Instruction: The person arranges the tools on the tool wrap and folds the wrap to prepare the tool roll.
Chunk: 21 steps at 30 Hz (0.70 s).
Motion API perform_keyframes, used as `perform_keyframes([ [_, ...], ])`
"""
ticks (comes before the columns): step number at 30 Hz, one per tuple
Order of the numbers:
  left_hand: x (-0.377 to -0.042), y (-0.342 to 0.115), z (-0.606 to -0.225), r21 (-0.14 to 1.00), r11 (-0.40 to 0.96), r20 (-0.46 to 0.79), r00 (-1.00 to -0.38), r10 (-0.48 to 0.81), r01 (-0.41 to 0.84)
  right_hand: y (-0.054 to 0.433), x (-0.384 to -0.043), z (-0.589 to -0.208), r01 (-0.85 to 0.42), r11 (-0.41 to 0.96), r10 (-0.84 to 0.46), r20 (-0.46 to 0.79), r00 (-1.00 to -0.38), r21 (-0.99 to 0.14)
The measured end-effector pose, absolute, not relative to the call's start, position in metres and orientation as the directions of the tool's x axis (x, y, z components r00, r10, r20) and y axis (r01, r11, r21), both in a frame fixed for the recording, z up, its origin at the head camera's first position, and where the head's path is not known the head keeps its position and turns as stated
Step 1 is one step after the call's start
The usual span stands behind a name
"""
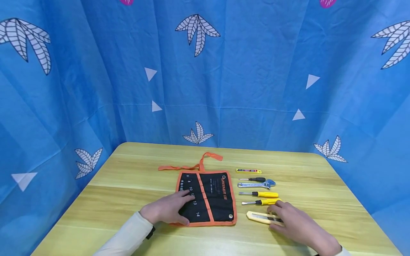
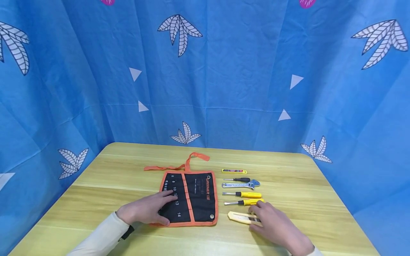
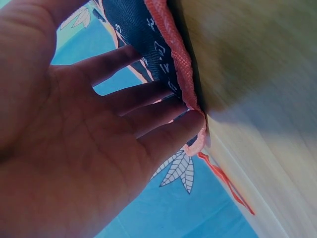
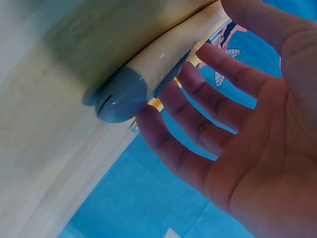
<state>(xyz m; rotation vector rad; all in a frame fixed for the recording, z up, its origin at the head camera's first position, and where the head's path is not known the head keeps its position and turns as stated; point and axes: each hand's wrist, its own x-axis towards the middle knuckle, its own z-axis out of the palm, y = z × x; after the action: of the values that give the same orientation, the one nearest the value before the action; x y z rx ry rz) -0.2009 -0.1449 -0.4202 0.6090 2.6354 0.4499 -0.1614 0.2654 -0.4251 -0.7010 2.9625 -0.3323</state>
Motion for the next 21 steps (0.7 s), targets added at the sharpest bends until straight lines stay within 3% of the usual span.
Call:
perform_keyframes([
  [21, -0.201, -0.145, -0.419, 0.387, 0.850, -0.299, -0.824, 0.482, 0.357, 0.276, -0.166, -0.427, -0.349, 0.896, -0.398, -0.149, -0.905, -0.275],
])
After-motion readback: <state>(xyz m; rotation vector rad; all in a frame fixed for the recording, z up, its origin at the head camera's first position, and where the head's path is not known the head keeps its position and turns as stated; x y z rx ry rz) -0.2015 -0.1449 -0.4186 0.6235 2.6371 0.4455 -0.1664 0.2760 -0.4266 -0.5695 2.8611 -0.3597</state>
